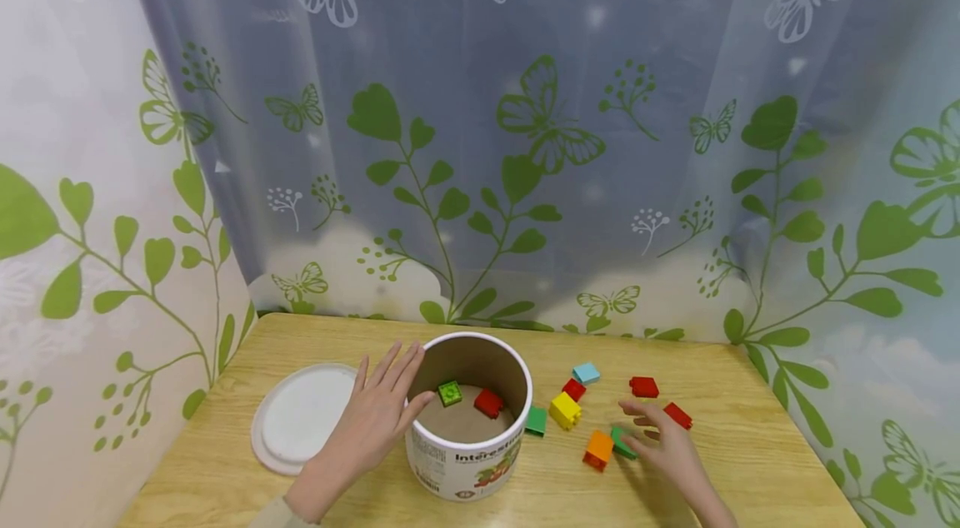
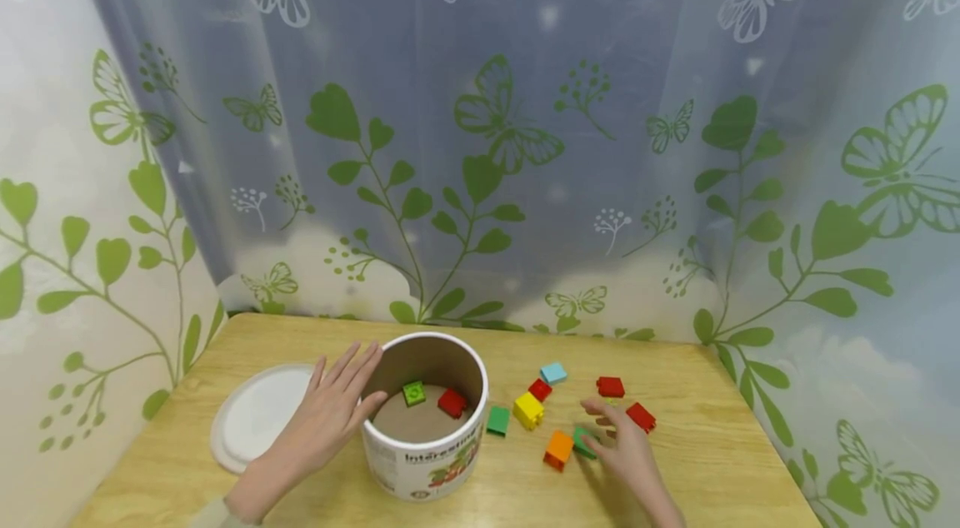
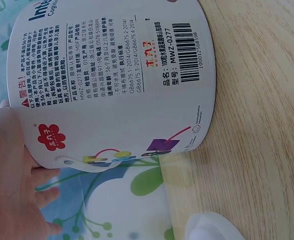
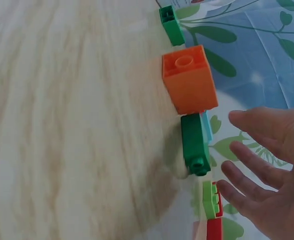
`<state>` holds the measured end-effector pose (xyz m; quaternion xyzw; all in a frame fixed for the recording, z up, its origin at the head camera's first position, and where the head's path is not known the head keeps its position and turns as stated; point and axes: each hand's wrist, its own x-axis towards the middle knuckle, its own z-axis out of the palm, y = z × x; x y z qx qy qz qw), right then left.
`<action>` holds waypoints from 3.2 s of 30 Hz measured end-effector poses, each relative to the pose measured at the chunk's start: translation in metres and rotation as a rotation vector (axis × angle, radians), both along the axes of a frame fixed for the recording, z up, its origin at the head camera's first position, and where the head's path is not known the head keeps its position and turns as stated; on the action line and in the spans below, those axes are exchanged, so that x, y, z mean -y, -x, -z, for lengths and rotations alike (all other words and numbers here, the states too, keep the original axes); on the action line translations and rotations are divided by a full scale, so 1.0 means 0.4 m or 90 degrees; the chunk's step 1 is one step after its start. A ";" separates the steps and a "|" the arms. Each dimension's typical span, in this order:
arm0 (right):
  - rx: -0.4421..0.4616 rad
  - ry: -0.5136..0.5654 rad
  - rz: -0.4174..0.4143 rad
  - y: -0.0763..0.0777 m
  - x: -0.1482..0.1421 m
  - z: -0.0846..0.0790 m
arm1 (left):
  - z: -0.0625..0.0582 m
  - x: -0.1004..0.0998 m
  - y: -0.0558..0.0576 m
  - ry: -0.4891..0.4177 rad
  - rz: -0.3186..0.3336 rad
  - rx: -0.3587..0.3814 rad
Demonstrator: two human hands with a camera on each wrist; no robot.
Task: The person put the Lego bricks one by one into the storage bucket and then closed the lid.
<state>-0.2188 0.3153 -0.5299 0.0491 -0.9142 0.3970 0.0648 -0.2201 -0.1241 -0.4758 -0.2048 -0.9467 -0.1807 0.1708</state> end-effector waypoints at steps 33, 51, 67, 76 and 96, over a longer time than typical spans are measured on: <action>0.064 -0.107 0.018 0.012 -0.002 0.003 | 0.004 0.003 0.002 -0.001 0.000 -0.001; -0.018 -0.124 -0.009 0.014 0.003 -0.095 | 0.002 0.004 0.000 -0.002 0.005 0.001; -0.066 -0.148 -0.037 0.034 0.024 -0.168 | -0.002 0.003 0.001 -0.004 0.004 -0.003; -0.091 -0.153 -0.049 0.044 0.055 -0.202 | -0.001 0.003 0.000 -0.009 0.006 0.002; -0.136 -0.130 -0.097 0.080 0.176 -0.260 | 0.000 0.003 -0.001 -0.006 0.005 0.003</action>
